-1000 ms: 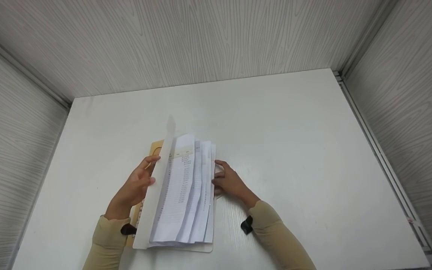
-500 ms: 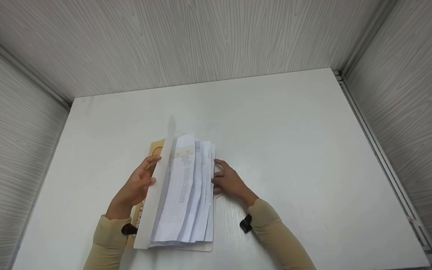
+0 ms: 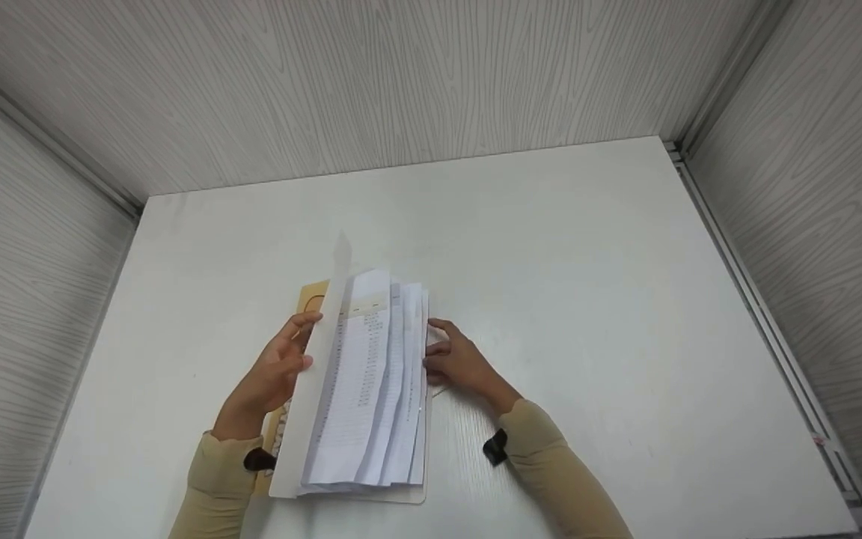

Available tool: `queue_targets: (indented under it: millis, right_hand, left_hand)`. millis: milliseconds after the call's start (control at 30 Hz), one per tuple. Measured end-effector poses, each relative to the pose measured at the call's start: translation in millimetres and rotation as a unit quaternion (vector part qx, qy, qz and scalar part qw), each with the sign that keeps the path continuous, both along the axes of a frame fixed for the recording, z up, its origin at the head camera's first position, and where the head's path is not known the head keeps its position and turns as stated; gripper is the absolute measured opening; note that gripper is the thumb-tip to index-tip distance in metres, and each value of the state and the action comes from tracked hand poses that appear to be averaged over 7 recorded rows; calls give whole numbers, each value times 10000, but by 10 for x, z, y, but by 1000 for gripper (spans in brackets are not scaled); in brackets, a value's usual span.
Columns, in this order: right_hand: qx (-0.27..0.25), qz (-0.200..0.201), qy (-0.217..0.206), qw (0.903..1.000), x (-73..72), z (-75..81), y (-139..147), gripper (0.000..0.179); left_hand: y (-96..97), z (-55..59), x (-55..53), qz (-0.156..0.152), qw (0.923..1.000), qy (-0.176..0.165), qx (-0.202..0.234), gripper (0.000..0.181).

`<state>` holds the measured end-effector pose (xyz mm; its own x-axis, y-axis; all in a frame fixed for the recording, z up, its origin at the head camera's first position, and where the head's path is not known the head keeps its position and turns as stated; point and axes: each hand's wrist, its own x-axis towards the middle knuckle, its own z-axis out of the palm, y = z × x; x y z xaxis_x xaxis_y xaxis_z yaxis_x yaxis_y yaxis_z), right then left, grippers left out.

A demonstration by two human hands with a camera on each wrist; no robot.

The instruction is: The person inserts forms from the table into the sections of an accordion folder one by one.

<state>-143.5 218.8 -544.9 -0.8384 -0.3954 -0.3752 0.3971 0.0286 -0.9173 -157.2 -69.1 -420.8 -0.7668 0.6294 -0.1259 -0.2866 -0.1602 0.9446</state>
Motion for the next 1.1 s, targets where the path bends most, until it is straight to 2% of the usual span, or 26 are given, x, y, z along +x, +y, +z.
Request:
queue_targets:
  millis: [100,233,333,533,700,900,1033,1100]
  right_hand:
    - [149,5,306,9994,9,16,69,68]
    - [555,254,1050,9926,44,100,140,66]
    - [951,486,1584,9816,65,111,157,66]
    - [1712,759,2249,9562,80,51,162,72]
    - [2399,799,2317,9394,79,54,171,77]
    - [2767,928,2240,9299,73,50,173,82]
    - [2843,991,2225,9273,72,33,162,81]
    - [2950,1056,2263,9223,71,18,154,80]
  left_hand:
    - [19,-37,3,7,10000,2,-36,55]
    - [39,-66,7,40,9999,-27,-99,55]
    - [55,-80,11,103,9999,-16,-114,55]
    - [139,-124,29,261,9991,93,-318,55]
    - [209,-166,35,316,9989,59,-343,55]
    - [234,-214,46,375,9986,-7,-375,56]
    - [250,-262,42,365,9988,-39,-332,55]
    - [261,-286,42,381,9987,-67,-342,55]
